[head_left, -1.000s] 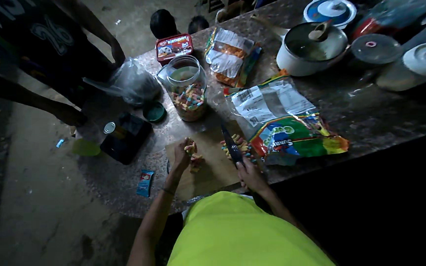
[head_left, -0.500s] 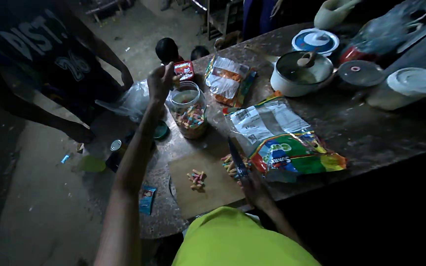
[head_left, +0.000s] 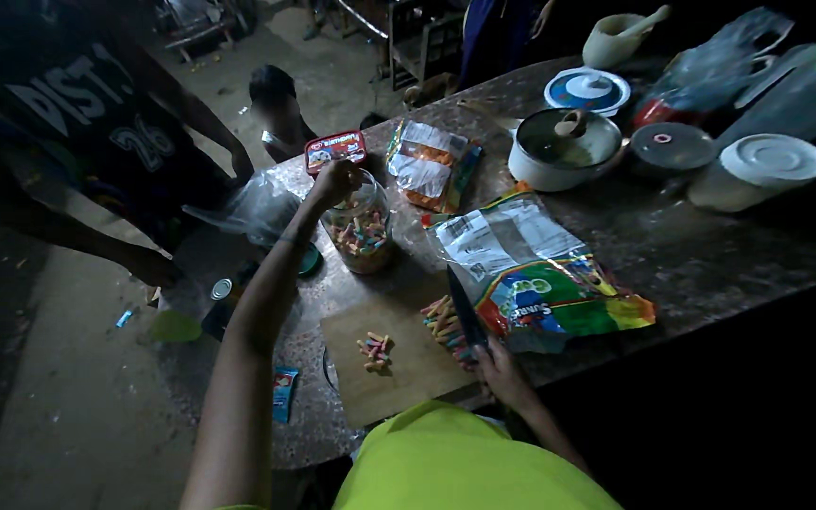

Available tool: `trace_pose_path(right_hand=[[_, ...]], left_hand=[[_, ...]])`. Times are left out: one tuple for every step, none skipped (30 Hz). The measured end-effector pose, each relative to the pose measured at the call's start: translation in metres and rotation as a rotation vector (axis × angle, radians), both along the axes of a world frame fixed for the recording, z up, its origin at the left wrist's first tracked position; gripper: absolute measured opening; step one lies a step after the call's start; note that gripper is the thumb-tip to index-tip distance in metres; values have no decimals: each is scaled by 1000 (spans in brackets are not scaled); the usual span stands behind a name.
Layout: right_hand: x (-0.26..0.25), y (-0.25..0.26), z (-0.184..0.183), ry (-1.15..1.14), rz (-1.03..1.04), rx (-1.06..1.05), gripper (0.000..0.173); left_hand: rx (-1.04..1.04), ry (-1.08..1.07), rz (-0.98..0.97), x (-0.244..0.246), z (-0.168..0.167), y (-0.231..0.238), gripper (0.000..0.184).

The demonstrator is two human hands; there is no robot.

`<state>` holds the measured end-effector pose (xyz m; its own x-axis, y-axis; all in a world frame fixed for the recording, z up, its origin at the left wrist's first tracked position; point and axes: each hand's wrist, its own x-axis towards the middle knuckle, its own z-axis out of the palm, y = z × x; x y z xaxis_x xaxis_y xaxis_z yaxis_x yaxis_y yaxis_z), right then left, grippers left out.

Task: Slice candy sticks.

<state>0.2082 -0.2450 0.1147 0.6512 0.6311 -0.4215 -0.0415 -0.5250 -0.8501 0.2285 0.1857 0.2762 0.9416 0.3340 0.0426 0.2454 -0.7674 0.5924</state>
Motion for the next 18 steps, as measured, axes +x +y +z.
trace_pose_path(right_hand=[[0, 0, -1, -4, 3, 4, 39], [0, 2, -1, -10, 8, 4, 38], [1, 3, 0, -13, 15, 3, 38], [1, 4, 0, -17, 22, 6, 37], [1, 6, 1, -19, 30, 6, 36], [0, 7, 2, -25, 39, -2, 37], [0, 8, 4, -33, 51, -19, 37], [-1, 9, 5, -46, 61, -37, 38], [-2, 10, 6, -64, 72, -50, 39], [-2, 11, 6, -82, 80, -55, 40], [-1, 12, 4, -101, 79, -46, 41], [-2, 12, 0, -119, 74, -22, 41], [-4, 10, -3, -130, 64, 7, 42], [-8, 9, -5, -134, 48, 33, 40], [-10, 9, -4, -135, 25, 59, 38], [-13, 7, -4, -135, -3, 86, 37], [-17, 5, -4, -140, -31, 122, 37], [-20, 1, -7, -147, -56, 161, 39]], left_hand=[[-6, -11, 3, -1, 1, -1, 22], [-10, -2, 14, -3, 4, -3, 22], [-12, 13, 28, -5, 6, -5, 21], [-13, 23, 42, -6, 7, -6, 20], [-12, 45, 50, -7, 8, -7, 19], [-3, 83, 55, -9, 10, -8, 20], [13, 140, 50, -9, 12, -9, 21], [30, 207, 33, -9, 15, -10, 22], [36, 271, 20, -6, 16, -10, 21], [33, 326, 16, -1, 16, -8, 22], [4, 345, 25, 4, 13, -5, 25], [-38, 318, 43, 9, 3, 1, 29], [-65, 254, 65, 12, -16, 9, 31], [-69, 182, 90, 14, -35, 15, 33], [-109, 112, 124, 17, -47, 18, 35], [-136, 77, 184, 16, -51, 13, 37], [-191, 42, 266, 13, -55, 6, 38], [-234, -3, 329, 9, -56, -4, 38]])
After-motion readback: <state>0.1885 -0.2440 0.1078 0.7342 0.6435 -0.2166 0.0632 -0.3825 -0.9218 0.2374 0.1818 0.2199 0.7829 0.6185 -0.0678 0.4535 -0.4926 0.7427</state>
